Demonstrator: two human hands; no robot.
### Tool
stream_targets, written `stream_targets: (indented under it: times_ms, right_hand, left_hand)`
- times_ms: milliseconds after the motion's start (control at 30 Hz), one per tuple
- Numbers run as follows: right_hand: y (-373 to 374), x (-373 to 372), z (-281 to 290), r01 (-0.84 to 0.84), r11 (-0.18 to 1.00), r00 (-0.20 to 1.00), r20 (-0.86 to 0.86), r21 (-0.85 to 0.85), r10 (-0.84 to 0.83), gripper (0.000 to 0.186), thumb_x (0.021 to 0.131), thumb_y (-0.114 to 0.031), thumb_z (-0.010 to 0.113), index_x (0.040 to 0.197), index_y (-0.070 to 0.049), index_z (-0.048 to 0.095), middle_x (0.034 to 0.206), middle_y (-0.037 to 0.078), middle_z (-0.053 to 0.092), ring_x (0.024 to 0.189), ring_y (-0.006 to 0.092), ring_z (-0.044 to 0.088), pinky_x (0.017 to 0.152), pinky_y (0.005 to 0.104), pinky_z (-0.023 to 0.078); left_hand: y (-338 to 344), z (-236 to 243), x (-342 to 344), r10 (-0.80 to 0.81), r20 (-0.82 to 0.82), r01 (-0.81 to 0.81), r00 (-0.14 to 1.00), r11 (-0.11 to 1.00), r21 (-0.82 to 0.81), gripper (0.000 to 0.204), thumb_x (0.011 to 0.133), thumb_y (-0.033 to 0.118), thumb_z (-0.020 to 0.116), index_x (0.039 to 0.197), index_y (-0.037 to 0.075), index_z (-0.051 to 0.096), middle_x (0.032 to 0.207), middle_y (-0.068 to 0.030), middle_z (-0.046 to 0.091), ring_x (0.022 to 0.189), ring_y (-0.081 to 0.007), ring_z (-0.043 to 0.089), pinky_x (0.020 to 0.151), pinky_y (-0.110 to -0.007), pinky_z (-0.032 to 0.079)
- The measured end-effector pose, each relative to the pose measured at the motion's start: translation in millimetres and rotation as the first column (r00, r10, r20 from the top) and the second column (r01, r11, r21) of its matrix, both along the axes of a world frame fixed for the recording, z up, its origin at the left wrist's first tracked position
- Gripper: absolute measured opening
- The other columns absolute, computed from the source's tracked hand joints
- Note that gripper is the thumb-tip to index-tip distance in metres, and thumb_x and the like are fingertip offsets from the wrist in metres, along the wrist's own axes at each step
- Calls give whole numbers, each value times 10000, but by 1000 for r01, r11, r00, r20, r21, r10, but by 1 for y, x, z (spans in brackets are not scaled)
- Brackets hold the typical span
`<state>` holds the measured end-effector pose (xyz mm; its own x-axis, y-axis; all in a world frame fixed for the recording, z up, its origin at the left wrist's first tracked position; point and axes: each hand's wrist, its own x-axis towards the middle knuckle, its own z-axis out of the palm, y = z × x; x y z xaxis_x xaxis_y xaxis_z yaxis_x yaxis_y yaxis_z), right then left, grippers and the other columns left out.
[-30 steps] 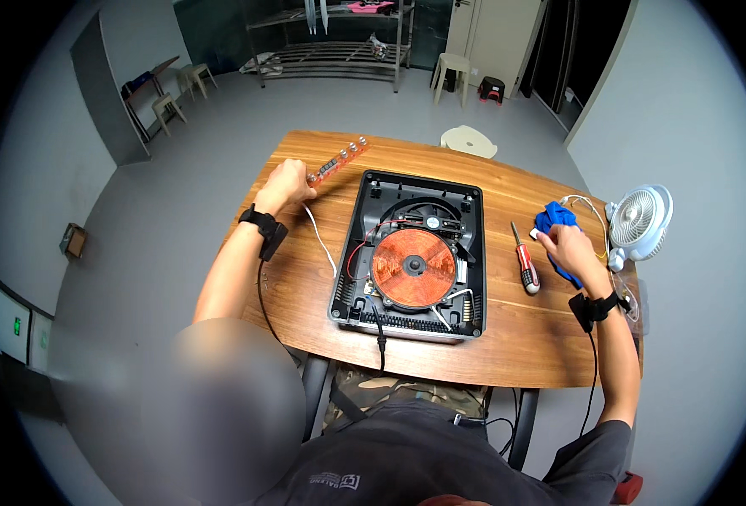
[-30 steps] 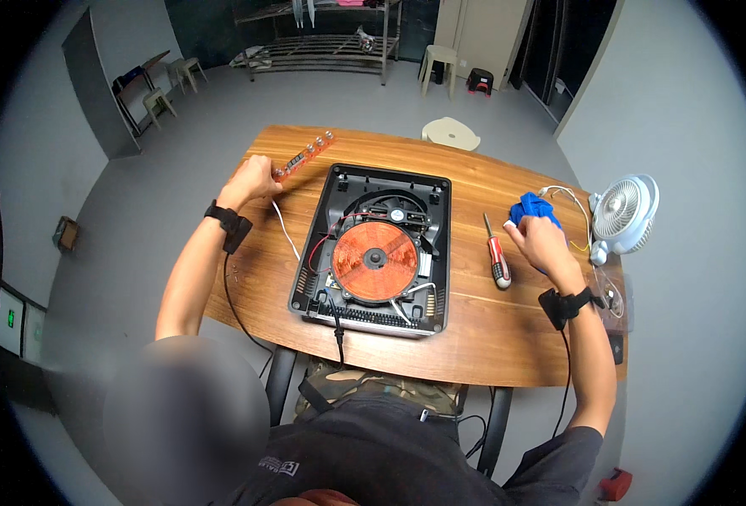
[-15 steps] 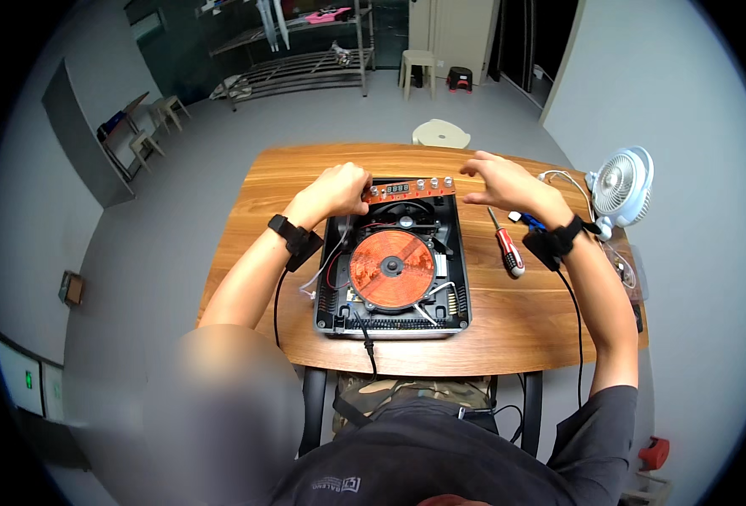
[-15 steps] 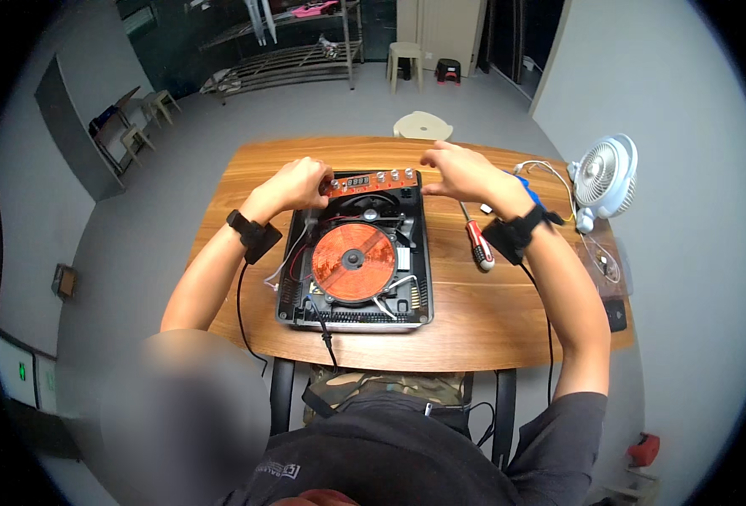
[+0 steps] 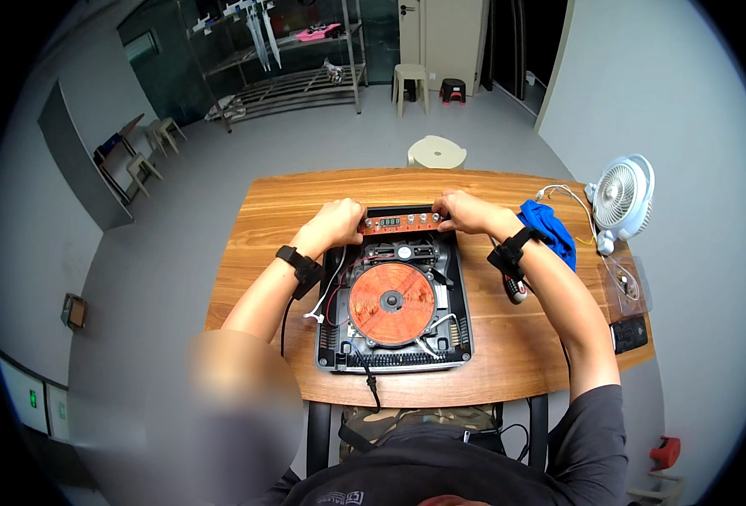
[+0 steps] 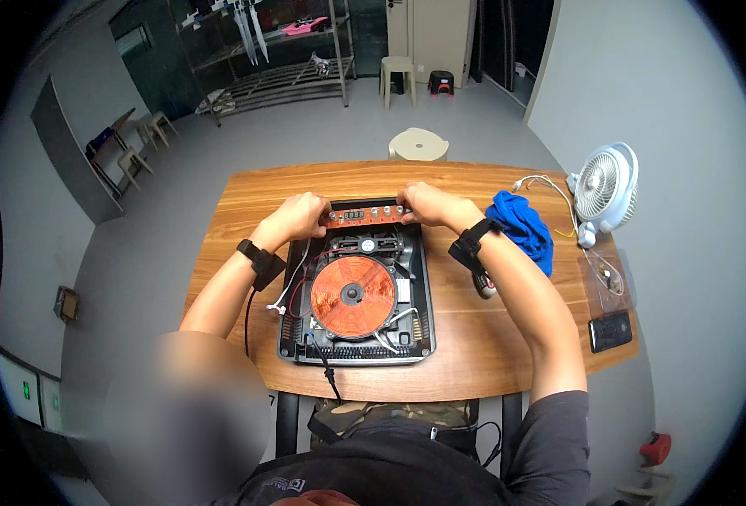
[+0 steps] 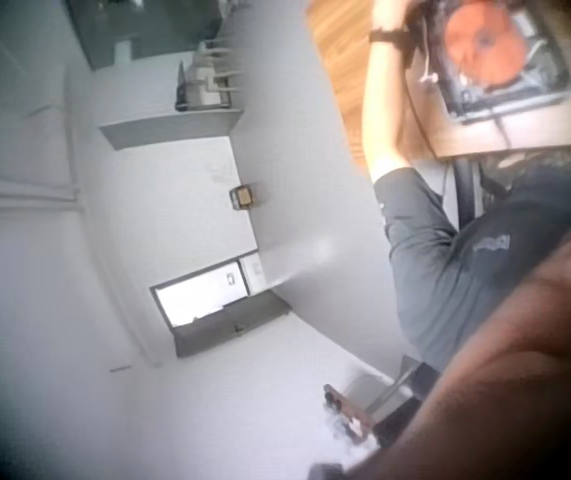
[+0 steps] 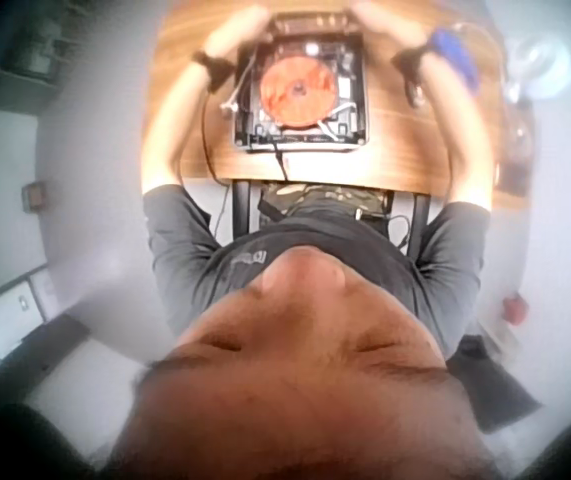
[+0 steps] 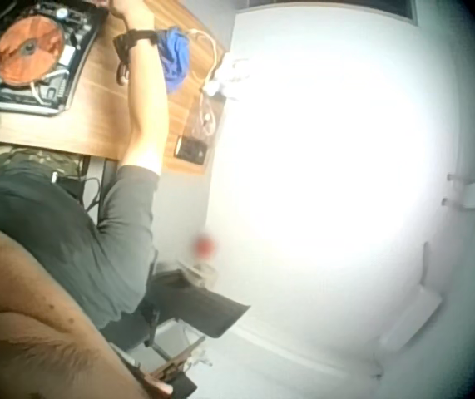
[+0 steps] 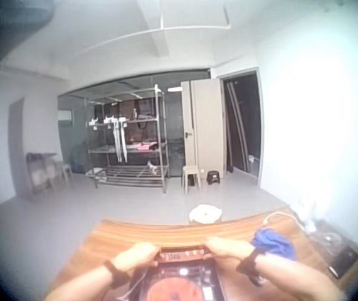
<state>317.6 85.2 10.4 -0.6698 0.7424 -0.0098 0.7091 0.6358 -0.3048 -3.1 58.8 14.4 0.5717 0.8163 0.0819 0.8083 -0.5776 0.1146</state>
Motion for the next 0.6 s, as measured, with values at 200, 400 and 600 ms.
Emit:
stream_targets:
  times_ms: [200,400,600]
  right_hand:
    - [16,-3,-18,-12,1000,999,-38,16,13,397,826,-177,819,1145,19,687,1047,188,675,983,353,678,867,417,558]
    - [23,-6,-20,-17,998,999,-33,-58,15,393,821,-176,816,1140,19,694,1035,194,678,973,356,681,861,414,562]
    - [22,-1,-29,-45,997,996,-70,68,49,378,826,-150,795,1147,21,692,1019,200,687,982,373,679,872,422,561]
  left_hand:
    - [12,-11,-3,20,-18,-20,1000,1000,7,233,688,140,820,862,17,725,911,-206,732,914,-394,708,809,-464,577]
    - [14,-7,-1,51,-80,-53,995,998,-33,261,709,138,803,928,17,729,933,-207,730,930,-393,705,824,-464,576]
    - [15,-11,-4,20,-84,-20,996,1000,-3,286,748,129,767,1011,21,733,949,-191,735,924,-382,706,818,-454,578]
